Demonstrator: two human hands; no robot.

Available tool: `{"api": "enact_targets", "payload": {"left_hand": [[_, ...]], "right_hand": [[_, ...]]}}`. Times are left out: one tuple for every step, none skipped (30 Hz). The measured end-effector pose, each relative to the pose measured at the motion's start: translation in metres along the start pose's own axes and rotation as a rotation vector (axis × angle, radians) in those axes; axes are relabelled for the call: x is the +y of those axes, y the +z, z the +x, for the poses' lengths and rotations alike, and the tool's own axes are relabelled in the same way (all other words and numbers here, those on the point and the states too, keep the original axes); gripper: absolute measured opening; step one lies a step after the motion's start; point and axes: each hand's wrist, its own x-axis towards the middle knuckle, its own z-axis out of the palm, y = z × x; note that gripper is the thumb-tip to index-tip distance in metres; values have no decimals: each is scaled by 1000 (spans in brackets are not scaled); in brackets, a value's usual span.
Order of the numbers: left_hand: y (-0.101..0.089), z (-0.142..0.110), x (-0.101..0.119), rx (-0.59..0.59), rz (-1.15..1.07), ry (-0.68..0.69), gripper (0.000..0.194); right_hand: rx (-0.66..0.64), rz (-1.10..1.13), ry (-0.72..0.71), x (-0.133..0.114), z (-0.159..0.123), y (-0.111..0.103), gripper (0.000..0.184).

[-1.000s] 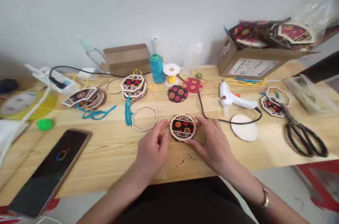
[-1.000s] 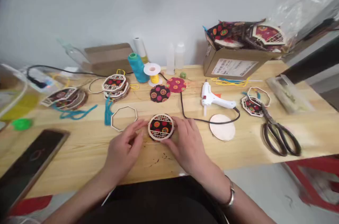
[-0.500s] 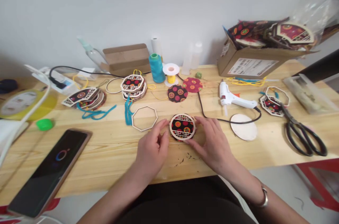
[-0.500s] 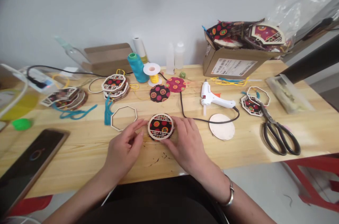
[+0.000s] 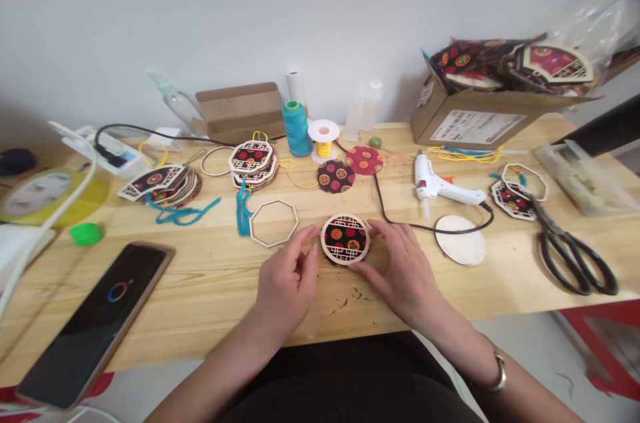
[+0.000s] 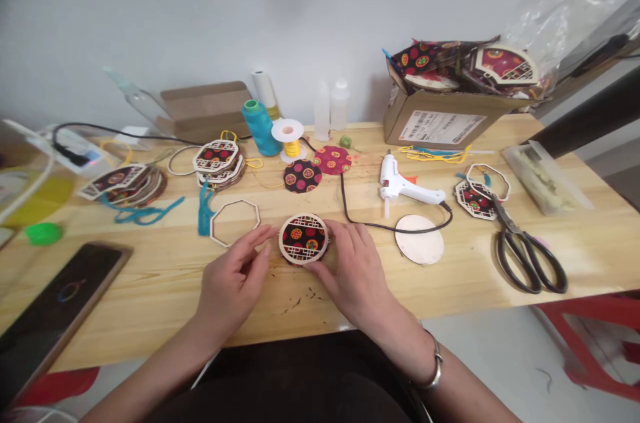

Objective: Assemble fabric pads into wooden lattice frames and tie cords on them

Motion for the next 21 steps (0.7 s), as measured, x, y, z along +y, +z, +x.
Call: {"api": "enact_targets", "payload": {"left_hand": [[0, 0, 0, 8, -16, -2, 30], [-1, -1, 1, 16, -35, -6, 29], [-2, -1, 2, 21, -54, -13, 29], [-3, -2, 3, 23, -75, -24, 28], [-4, -2, 4, 20, -101, -42, 28], [-5, -2, 5, 19, -134, -63, 27], [-5, -1, 6, 19, -177, -86, 27], [-6, -1, 7, 23, -228, -109, 28], [-7, 0, 8, 29, -282, -129, 28], [-7, 1, 9, 36, -336, -145, 29], [-7, 2, 10, 36, -382, -156, 29], [-7, 3, 10, 24, -418, -161, 29], [-7, 4, 11, 1, -443, -160, 28], [-7, 4, 11, -27, -459, -152, 26], [-7, 4, 12, -59, -466, -138, 24], [-8, 4, 13, -90, -469, -122, 22], [-9, 4, 13, -116, -470, -108, 19], [-10, 3, 14, -137, -475, -94, 18], [-11, 2, 14, -152, -484, -83, 17], [-12, 1, 14, -167, -498, -79, 16], [-12, 0, 14, -180, -516, -83, 15]], "right_hand": [[9, 0, -2, 0, 0, 0, 54], [19, 2, -4, 0, -1, 0, 54], [28, 5, -6, 1, -1, 0, 55], [36, 9, -10, 1, -2, 0, 55], [47, 15, -14, 1, -3, 1, 55], [59, 24, -18, 2, -3, 1, 55], [76, 35, -24, 2, -4, 1, 54], [91, 47, -32, 3, -4, 1, 54], [102, 62, -42, 3, -5, 1, 53], [110, 80, -54, 4, -5, 1, 52], [109, 104, -68, 4, -6, 1, 51], [99, 132, -86, 3, -6, 1, 50], [83, 162, -110, 3, -7, 1, 50], [65, 189, -139, 2, -7, 1, 49], [49, 213, -171, 2, -8, 1, 50], [38, 230, -197, 1, -8, 0, 50], [41, 240, -208, 1, -9, 0, 51], [61, 246, -204, 1, -9, -1, 52], [94, 253, -186, 1, -10, -1, 52], [130, 264, -160, 1, -10, -2, 51], [161, 280, -128, 0, -10, -3, 50]]}}
